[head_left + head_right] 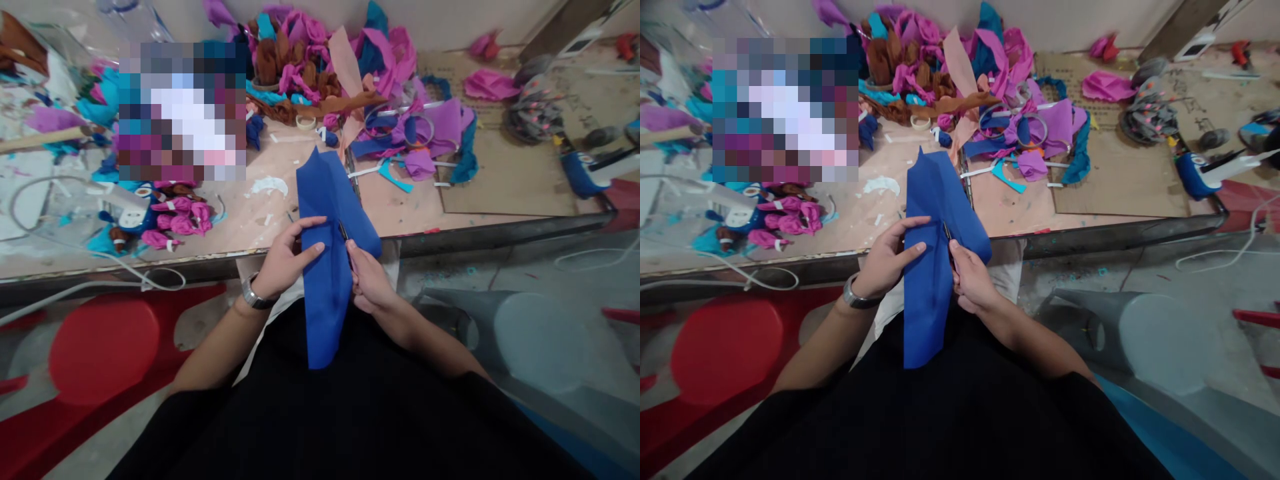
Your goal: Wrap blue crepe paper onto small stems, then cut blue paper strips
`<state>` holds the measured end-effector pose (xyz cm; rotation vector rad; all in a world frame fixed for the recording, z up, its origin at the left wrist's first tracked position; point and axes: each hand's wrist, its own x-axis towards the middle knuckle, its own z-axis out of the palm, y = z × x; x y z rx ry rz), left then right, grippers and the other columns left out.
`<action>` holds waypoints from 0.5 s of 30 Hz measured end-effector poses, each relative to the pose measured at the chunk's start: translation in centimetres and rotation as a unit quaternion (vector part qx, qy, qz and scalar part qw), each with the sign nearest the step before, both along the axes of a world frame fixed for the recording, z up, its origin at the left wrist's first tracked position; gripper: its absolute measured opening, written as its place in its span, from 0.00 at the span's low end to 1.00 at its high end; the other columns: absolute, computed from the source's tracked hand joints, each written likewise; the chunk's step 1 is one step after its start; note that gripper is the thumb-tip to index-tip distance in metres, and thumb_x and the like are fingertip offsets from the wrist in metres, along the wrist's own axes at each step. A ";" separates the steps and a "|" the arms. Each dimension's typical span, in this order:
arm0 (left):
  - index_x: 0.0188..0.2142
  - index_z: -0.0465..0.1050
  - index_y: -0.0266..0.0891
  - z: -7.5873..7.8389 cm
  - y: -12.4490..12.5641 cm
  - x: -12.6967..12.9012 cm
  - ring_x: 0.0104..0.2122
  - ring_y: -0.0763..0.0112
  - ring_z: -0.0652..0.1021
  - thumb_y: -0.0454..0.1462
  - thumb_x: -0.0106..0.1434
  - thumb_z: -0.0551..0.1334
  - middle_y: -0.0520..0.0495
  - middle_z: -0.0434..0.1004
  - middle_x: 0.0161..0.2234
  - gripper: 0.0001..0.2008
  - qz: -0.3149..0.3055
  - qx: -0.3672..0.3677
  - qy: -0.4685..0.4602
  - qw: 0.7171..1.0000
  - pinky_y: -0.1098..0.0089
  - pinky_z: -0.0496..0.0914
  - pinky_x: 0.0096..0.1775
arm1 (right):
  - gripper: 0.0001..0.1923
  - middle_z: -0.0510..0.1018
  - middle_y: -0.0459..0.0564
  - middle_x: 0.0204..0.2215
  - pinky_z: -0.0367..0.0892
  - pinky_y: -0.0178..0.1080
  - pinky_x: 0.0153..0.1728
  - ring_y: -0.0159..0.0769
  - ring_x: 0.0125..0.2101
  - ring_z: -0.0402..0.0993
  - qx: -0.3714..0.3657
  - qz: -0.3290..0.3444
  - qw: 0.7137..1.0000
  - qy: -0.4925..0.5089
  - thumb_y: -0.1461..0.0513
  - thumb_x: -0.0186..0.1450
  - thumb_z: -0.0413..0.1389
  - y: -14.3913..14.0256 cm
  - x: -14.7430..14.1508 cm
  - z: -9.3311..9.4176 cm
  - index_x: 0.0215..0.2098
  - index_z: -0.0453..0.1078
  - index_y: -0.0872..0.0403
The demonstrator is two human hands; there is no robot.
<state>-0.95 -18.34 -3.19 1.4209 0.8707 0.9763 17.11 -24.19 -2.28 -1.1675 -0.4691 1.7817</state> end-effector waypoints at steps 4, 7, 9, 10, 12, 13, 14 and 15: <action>0.57 0.78 0.45 0.1 0.3 -0.1 0.50 0.61 0.82 0.40 0.64 0.72 0.44 0.82 0.55 0.22 0.007 0.001 0.011 1.000 0.60 0.78 0.54 | 0.30 0.57 0.34 0.11 0.40 0.31 0.10 0.22 0.10 0.46 -0.003 0.000 1.000 0.001 0.36 0.63 0.62 0.0 0.1 -0.3 0.27 0.62 0.50; 0.58 0.78 0.45 0.3 0.3 -0.2 0.52 0.59 0.82 0.38 0.63 0.72 0.44 0.81 0.56 0.23 0.005 0.014 0.020 1.000 0.58 0.78 0.56 | 0.29 0.57 0.33 0.12 0.40 0.31 0.11 0.22 0.10 0.45 -0.007 0.013 1.000 0.015 0.36 0.64 0.61 0.1 0.1 -0.2 0.28 0.64 0.50; 0.61 0.77 0.45 0.5 0.2 -0.2 0.56 0.56 0.81 0.38 0.63 0.72 0.43 0.80 0.60 0.26 -0.002 0.017 0.021 1.000 0.54 0.76 0.60 | 0.29 0.57 0.33 0.12 0.40 0.31 0.11 0.21 0.10 0.45 -0.012 0.020 1.000 0.020 0.36 0.65 0.60 0.1 0.1 -0.1 0.28 0.64 0.50; 0.62 0.76 0.45 0.5 0.1 -0.3 0.59 0.55 0.80 0.38 0.63 0.72 0.42 0.78 0.62 0.28 -0.005 0.019 0.024 1.000 0.52 0.74 0.62 | 0.29 0.57 0.33 0.12 0.40 0.31 0.11 0.21 0.10 0.45 -0.014 0.021 0.999 0.020 0.36 0.65 0.60 0.2 0.1 0.0 0.28 0.63 0.50; 0.65 0.73 0.45 0.7 -0.1 -0.4 0.64 0.52 0.76 0.38 0.62 0.72 0.42 0.75 0.65 0.31 -0.008 0.025 0.033 0.999 0.49 0.70 0.67 | 0.29 0.57 0.33 0.12 0.40 0.30 0.11 0.21 0.10 0.45 -0.018 0.021 0.999 0.019 0.36 0.65 0.61 0.3 0.1 0.2 0.28 0.63 0.50; 0.66 0.73 0.45 0.7 -0.1 -0.4 0.65 0.52 0.75 0.38 0.62 0.72 0.42 0.74 0.66 0.32 -0.007 0.029 0.040 0.999 0.48 0.67 0.69 | 0.28 0.57 0.33 0.11 0.40 0.30 0.11 0.21 0.10 0.45 -0.019 0.022 0.999 0.019 0.36 0.64 0.62 0.3 0.0 0.2 0.29 0.64 0.50; 0.66 0.72 0.45 0.8 -0.2 -0.5 0.66 0.52 0.74 0.38 0.62 0.72 0.42 0.74 0.66 0.33 -0.006 0.034 0.047 0.998 0.48 0.65 0.70 | 0.28 0.57 0.32 0.11 0.40 0.30 0.11 0.21 0.10 0.44 -0.019 0.023 0.999 0.020 0.36 0.64 0.62 0.4 0.0 0.3 0.30 0.64 0.50; 0.67 0.72 0.45 0.8 -0.3 -0.6 0.67 0.52 0.74 0.38 0.62 0.72 0.42 0.73 0.67 0.33 -0.005 0.039 0.053 0.998 0.47 0.64 0.71 | 0.28 0.57 0.32 0.11 0.40 0.30 0.11 0.21 0.10 0.44 -0.017 0.024 0.999 0.020 0.36 0.63 0.62 0.5 0.0 0.3 0.30 0.64 0.50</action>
